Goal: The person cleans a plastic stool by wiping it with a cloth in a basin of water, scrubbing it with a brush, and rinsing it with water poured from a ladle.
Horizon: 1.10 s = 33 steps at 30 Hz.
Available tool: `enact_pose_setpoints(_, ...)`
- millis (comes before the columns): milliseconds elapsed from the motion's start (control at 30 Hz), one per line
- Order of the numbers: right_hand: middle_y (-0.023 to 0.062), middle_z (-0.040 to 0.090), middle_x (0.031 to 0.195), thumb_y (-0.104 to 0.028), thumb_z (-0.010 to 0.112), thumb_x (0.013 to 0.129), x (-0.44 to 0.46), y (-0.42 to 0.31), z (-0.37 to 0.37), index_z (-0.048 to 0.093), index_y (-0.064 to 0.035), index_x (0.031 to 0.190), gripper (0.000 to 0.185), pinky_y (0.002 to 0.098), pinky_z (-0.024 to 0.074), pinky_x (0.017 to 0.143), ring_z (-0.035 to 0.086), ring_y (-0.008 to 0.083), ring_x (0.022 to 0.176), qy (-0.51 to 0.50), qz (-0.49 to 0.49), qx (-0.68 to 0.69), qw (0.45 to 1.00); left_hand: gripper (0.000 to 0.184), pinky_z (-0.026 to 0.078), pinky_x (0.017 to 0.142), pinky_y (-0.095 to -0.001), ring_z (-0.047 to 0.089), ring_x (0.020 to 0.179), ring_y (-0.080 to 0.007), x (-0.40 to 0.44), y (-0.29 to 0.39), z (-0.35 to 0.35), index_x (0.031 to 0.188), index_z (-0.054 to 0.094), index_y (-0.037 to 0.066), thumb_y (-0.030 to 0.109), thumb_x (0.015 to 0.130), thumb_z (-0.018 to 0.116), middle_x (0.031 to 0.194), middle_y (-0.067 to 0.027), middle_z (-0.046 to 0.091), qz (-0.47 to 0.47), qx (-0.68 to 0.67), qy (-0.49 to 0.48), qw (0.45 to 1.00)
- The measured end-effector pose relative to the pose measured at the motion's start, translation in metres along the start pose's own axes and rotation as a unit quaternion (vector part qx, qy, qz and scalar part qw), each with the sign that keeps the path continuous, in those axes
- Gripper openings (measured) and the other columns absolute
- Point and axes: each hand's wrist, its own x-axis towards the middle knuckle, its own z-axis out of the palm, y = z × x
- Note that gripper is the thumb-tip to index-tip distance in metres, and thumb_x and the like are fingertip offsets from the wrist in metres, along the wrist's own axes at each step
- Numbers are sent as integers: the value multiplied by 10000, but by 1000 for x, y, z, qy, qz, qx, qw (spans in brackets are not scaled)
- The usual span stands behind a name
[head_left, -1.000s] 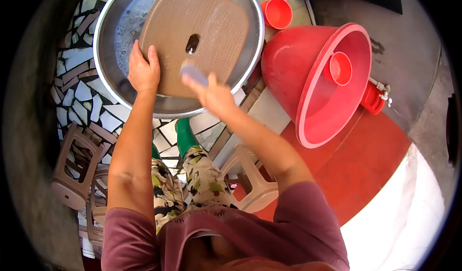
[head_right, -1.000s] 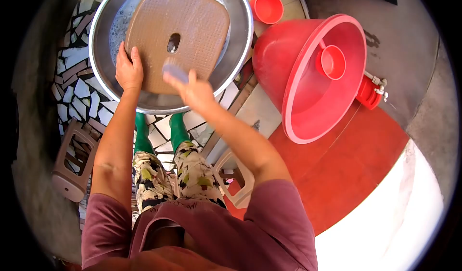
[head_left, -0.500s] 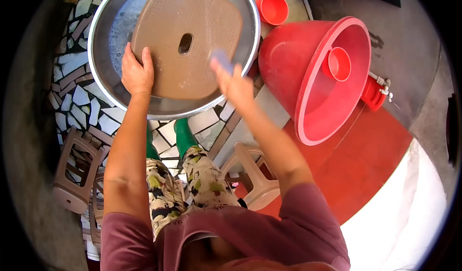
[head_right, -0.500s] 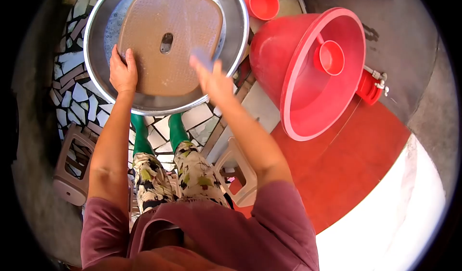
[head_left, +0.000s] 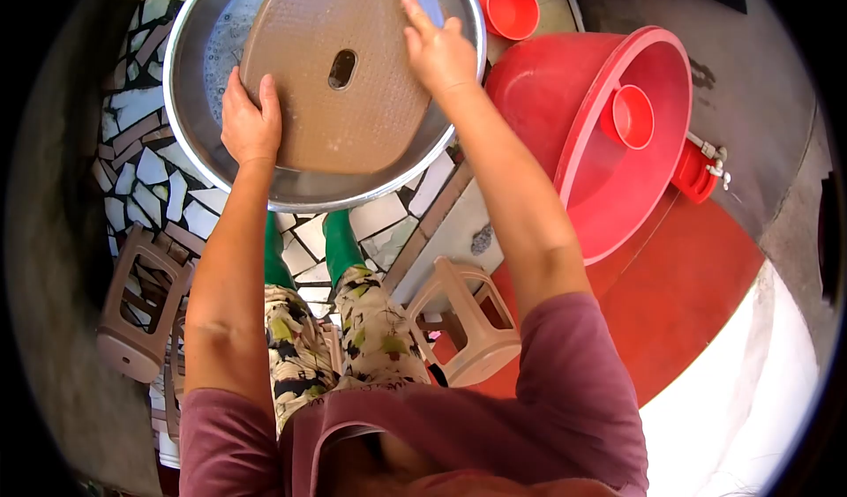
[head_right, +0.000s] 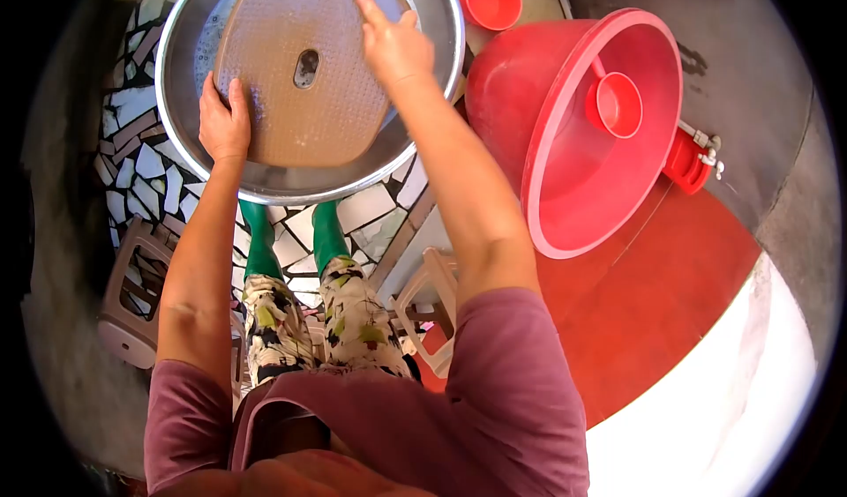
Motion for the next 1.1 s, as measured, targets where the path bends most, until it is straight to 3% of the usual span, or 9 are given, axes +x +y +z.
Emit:
enact_pose_setpoints(167, 231, 510, 950, -232, 561, 859, -132, -16, 45, 466, -452, 1304, 505, 454, 525, 606, 624, 416, 683, -43, -134, 121, 983, 614, 460, 876, -442, 551, 1082, -351, 2, -3, -1, 1303, 460, 54, 505, 887, 487, 1212, -168, 562, 4, -11, 5, 1000)
enact_pose_setpoints(233, 224, 517, 926, -288, 522, 895, -99, -14, 34, 457, -453, 1307, 449, 458, 524, 605, 620, 411, 684, -126, -59, 20, 990, 616, 459, 878, -438, 550, 1083, -347, 0, 0, -1, 1305, 459, 57, 509, 888, 481, 1213, -169, 560, 12, -18, 3, 1000)
enact_pose_setpoints(300, 201, 543, 882, -332, 472, 932, -17, -16, 17, 428, -453, 1314, 404, 466, 516, 612, 612, 377, 652, -26, 29, 34, 999, 612, 459, 877, -439, 544, 1088, -353, 1, -2, 0, 1308, 453, 53, 501, 892, 476, 1223, -173, 553, 8, -14, -9, 1000)
enact_pose_setpoints(500, 267, 546, 1042, -269, 579, 879, -56, -10, 45, 394, -416, 1374, 548, 464, 531, 699, 634, 435, 841, 104, -65, 104, 987, 508, 465, 881, -424, 561, 1085, -336, 6, -9, 1, 1288, 493, 65, 420, 928, 445, 1236, -152, 564, -3, -67, 18, 998)
enact_pose_setpoints(633, 284, 553, 1012, -262, 583, 877, 12, -58, 20, 389, -374, 1392, 562, 458, 525, 696, 633, 436, 809, 16, 93, 72, 993, 416, 478, 871, -405, 575, 1081, -309, -1, -7, -1, 1288, 520, 114, 337, 960, 395, 1239, -112, 573, -25, -99, 5, 995)
enact_pose_setpoints(700, 275, 557, 971, -306, 564, 889, 52, -99, 26, 426, -359, 1366, 500, 461, 525, 689, 629, 435, 744, 45, 12, 71, 996, 416, 471, 891, -395, 566, 1100, -308, 2, -8, -3, 1288, 524, 112, 330, 963, 384, 1252, -117, 568, -26, -128, 10, 991)
enact_pose_setpoints(833, 246, 561, 876, -412, 517, 904, -34, -117, 41, 486, -355, 1292, 393, 463, 527, 685, 630, 420, 711, -139, -161, 47, 976, 422, 441, 940, -384, 553, 1127, -321, 3, -15, 1, 1271, 539, 76, 319, 964, 379, 1253, -147, 566, -24, -188, 13, 982)
enact_pose_setpoints(1000, 240, 566, 882, -386, 510, 910, 72, -92, 14, 435, -386, 1329, 426, 470, 522, 615, 624, 415, 700, -5, -68, 37, 997, 420, 433, 950, -388, 553, 1125, -336, 3, -12, -6, 1255, 545, 50, 298, 957, 385, 1229, -173, 577, -15, -193, 23, 981)
enact_pose_setpoints(1100, 249, 578, 929, -358, 505, 912, 56, -136, 20, 423, -431, 1327, 430, 466, 530, 621, 628, 400, 697, -53, -159, -17, 986, 435, 446, 924, -397, 571, 1091, -345, 1, -18, 3, 1282, 516, 45, 302, 956, 387, 1200, -167, 597, 0, -186, 43, 982)
